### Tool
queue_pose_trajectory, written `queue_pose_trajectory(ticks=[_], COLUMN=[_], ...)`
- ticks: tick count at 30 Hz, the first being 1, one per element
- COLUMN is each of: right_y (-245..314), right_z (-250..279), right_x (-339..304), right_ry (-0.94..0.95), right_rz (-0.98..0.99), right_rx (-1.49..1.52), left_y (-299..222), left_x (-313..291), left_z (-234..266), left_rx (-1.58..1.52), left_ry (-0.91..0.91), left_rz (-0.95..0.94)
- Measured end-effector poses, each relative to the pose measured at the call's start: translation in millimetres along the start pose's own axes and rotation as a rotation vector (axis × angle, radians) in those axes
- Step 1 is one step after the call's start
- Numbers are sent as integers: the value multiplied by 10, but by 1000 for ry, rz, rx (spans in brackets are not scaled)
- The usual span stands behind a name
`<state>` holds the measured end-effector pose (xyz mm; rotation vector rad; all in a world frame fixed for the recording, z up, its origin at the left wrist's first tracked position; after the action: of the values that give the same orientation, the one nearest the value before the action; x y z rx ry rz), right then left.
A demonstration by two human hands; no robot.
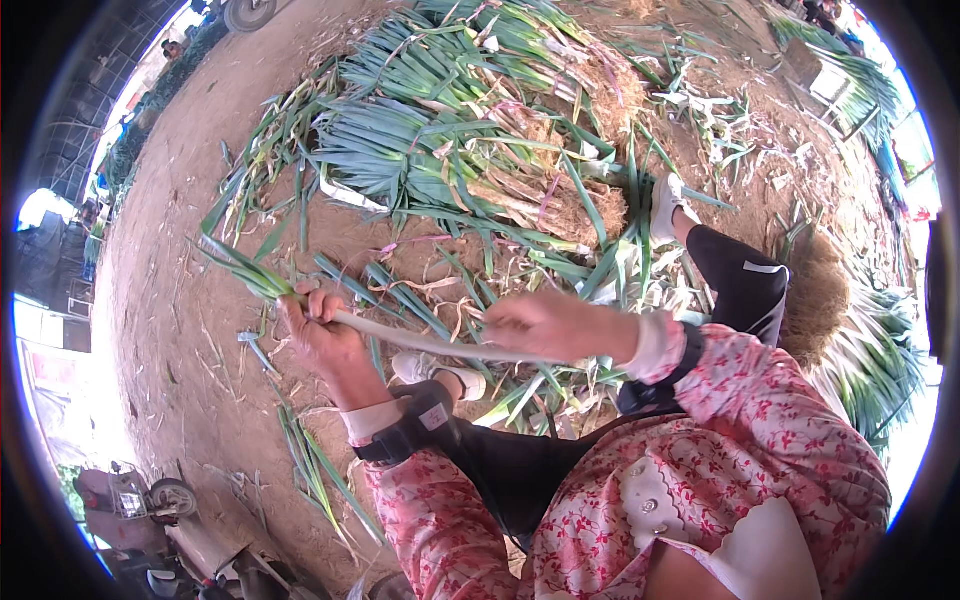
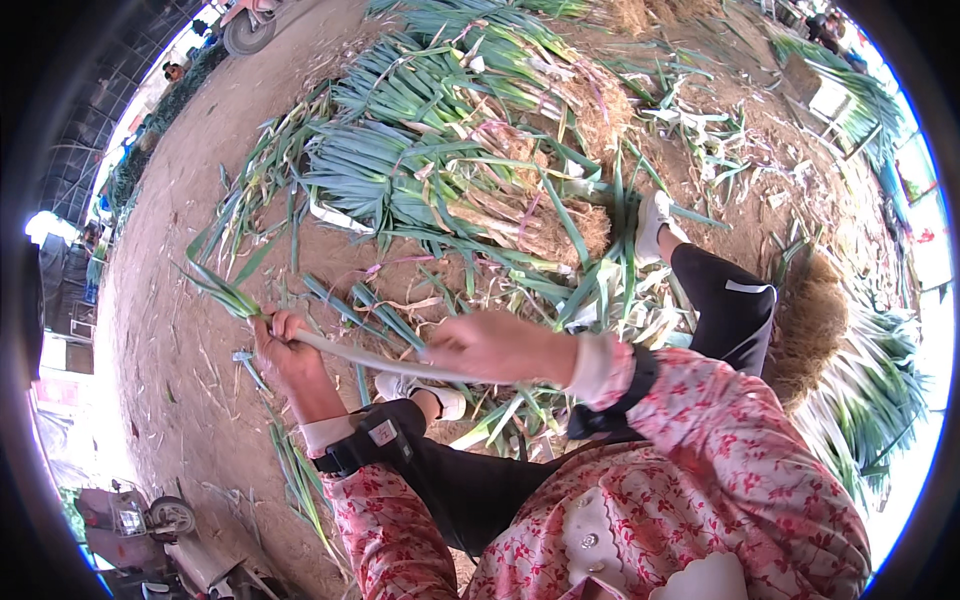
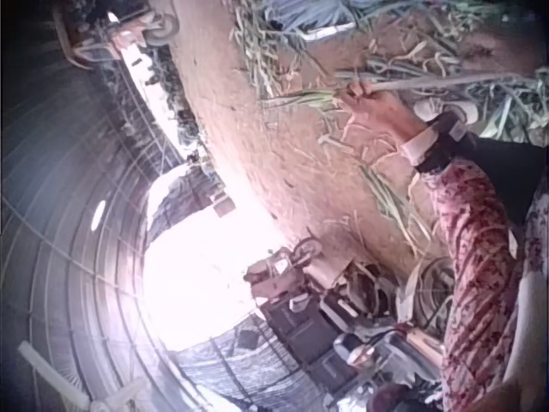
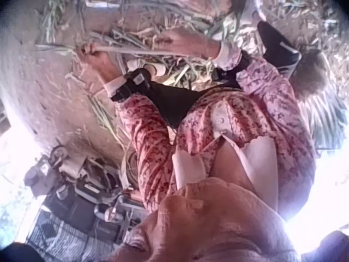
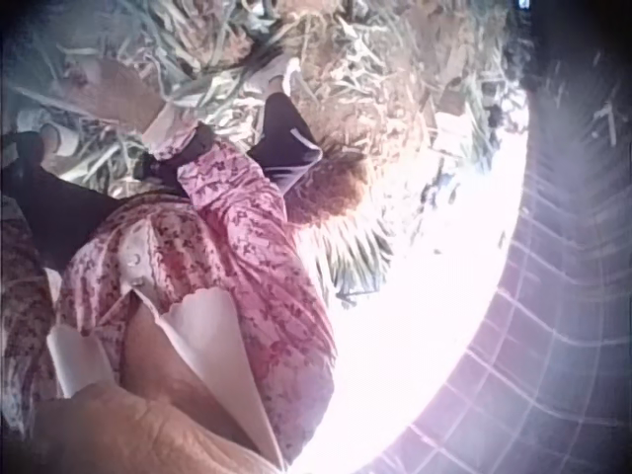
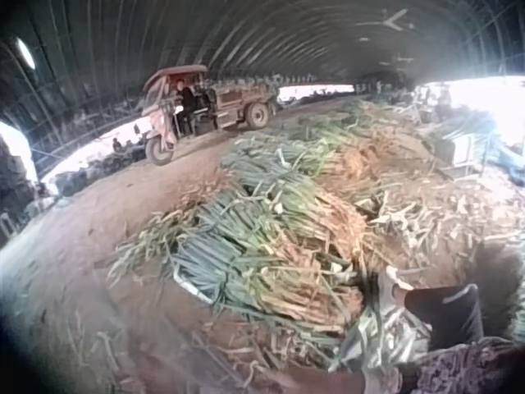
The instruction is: The person peels the outer layers from leeks by hand, shakes off loose dirt, and places the cleaned leeks onto a pile. They then gather the leeks together and secure the bundle with a pink plastic tie.
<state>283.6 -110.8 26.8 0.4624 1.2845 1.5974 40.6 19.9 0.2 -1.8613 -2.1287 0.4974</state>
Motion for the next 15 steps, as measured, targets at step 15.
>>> queue_pose_trajectory(ticks=[15], right_y=[239], right_z=[-243], right_x=[449], right_ry=[-344], right_rz=[95], right_rx=[357], left_y=[404], left_x=[-414], left_z=[-340], left_rx=[198], left_ry=[79], left_rz=[191])
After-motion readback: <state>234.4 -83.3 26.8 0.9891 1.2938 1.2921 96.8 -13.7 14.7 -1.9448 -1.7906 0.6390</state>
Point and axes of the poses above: each hand's wrist, its own x-axis towards the middle knuckle, its own z-axis out of the back of the hand, y = z × x, the point moved 4 cm from there along x, towards the middle knuckle, and after that the axes turned 3 degrees about y, right-handed, at the moved point
